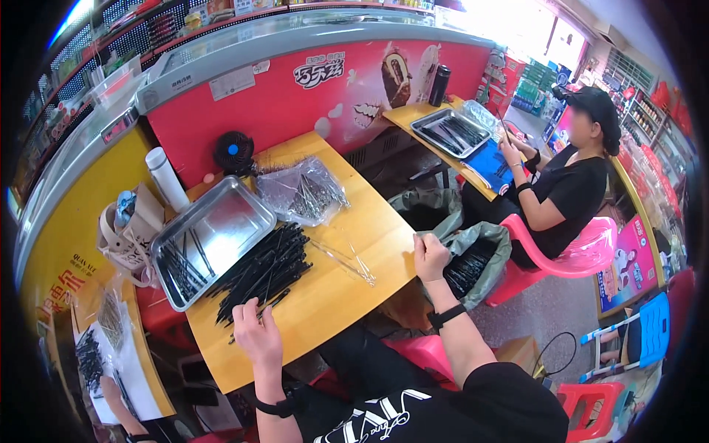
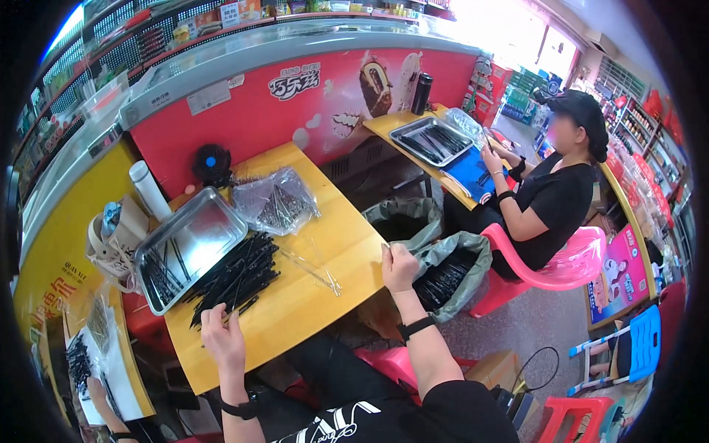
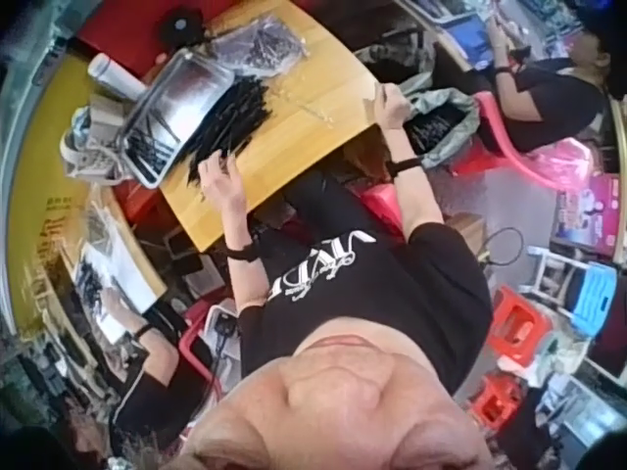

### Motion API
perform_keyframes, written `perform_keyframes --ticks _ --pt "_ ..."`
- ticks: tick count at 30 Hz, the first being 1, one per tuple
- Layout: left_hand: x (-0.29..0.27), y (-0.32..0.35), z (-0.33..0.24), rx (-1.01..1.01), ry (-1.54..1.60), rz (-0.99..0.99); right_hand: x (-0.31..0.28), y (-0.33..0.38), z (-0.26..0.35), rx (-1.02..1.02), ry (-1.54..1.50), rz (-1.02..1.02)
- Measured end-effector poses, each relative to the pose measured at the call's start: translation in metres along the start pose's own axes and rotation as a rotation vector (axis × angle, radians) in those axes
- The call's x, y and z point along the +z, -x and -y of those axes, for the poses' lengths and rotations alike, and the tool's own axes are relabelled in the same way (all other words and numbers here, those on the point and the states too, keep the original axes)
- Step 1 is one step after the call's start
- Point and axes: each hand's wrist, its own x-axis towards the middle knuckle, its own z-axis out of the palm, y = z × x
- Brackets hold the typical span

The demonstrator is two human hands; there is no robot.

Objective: Assemble and sort black plastic ties at a workstation.

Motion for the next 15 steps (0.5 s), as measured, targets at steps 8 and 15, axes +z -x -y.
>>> perform_keyframes --ticks 8,15 --pt "0.010 -0.025 0.009 0.036 -0.464 0.061 0.005 -0.001 0.014 0.030 -0.002 0.040" --pt "0.008 -0.021 0.025 0.102 -0.233 0.012 -0.029 -0.010 0.117 -0.254 -0.316 0.227"
